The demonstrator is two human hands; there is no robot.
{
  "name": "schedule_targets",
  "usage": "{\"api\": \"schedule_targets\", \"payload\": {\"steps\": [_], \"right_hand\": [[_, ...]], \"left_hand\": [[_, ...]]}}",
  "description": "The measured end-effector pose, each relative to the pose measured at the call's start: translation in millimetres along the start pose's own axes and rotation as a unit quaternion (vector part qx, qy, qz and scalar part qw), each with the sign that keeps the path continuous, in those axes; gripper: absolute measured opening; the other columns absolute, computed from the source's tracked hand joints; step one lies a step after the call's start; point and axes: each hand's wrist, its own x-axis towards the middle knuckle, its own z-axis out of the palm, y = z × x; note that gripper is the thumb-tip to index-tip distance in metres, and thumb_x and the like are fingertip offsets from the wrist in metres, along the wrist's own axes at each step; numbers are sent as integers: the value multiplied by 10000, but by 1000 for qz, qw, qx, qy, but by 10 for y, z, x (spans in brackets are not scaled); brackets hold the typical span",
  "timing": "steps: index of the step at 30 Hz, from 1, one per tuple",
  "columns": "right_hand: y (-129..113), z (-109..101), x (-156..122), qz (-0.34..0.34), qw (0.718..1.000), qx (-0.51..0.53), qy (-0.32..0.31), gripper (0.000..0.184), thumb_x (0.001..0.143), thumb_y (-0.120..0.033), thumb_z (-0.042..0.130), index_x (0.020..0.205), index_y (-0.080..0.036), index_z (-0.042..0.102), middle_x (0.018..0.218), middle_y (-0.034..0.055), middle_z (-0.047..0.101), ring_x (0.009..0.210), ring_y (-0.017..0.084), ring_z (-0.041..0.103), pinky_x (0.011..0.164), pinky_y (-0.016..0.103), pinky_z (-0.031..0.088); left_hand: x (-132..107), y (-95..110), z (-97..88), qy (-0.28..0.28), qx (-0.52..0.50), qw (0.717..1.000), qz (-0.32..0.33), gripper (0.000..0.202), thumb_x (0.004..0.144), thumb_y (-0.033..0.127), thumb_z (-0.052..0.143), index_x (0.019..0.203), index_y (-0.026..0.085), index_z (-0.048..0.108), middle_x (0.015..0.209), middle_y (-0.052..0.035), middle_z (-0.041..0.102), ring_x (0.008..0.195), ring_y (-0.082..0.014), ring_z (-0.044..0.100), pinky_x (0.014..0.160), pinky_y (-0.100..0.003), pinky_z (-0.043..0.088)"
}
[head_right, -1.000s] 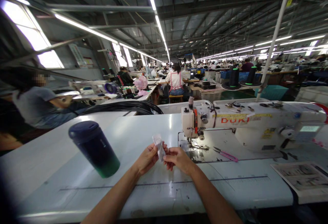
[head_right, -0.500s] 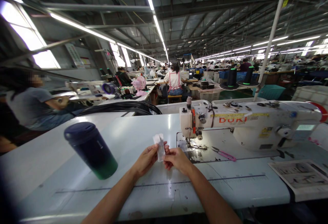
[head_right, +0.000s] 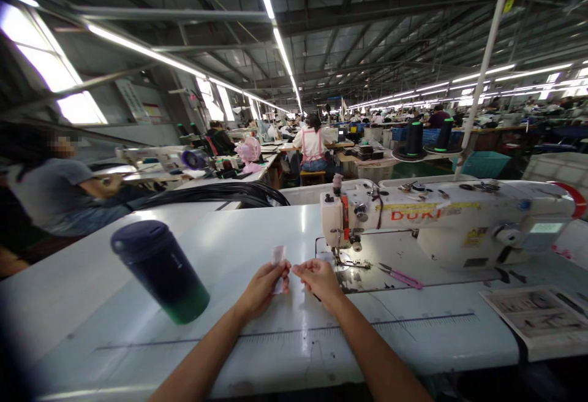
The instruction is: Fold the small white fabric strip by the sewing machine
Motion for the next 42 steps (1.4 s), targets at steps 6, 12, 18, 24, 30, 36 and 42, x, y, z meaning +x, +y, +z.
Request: {"api": "schedule_targets", "payload": {"steps": [6,12,18,24,30,36,42], "right_hand": [[-40,-17,-5,-41,999,21,-14,612,631,-493,779,1044,-76,606,700,16,590,491,58,449,466,213,305],[-26,-21,2,-63,996,23,-53,350,674,-410,732,785,-103,605,559,-4,543,497,89,460,494,231,320],[-37,-16,15,-52,997,56,-32,395,640,-440,749,781,-105,593,559,-17,532,487,68,409,478,228,244],[-76,-19,-39,-69,994,56,-57,376,662,-378,745,852,-78,622,592,4,570,521,90,458,533,248,307],[-50,-52,11,-67,979,175,-76,511,644,-294,795,1090,-98,640,639,-20,564,564,83,478,607,253,333],[-63,-50,-20,-52,975,174,-130,396,667,-308,790,981,-96,676,667,25,613,549,103,517,588,262,345],[-77,-53,-33,-56,973,168,-151,307,722,-327,755,911,-97,678,671,26,604,537,104,532,572,256,366]], "left_hand": [[-80,5,58,-145,83,982,-88,376,774,481,665,811,117,579,616,-3,536,464,-91,510,376,-166,383],[-89,1,43,-154,82,979,-106,385,765,460,696,831,93,598,627,-11,545,480,-85,536,425,-154,425],[-80,30,6,-150,11,979,-137,443,800,507,656,918,82,615,774,-70,596,627,-120,607,558,-182,481],[-71,-9,5,-177,8,977,-120,469,817,574,597,857,107,567,652,26,434,447,-31,384,420,-163,244],[-91,41,-7,-179,14,974,-137,469,797,557,631,904,104,574,657,19,453,445,-37,383,420,-178,208],[-114,85,-5,-211,8,967,-143,418,796,522,643,843,114,562,622,10,487,397,-53,420,375,-194,177],[-106,58,0,-211,21,967,-142,411,785,509,661,840,112,569,571,19,475,392,-64,425,373,-192,215]]}}
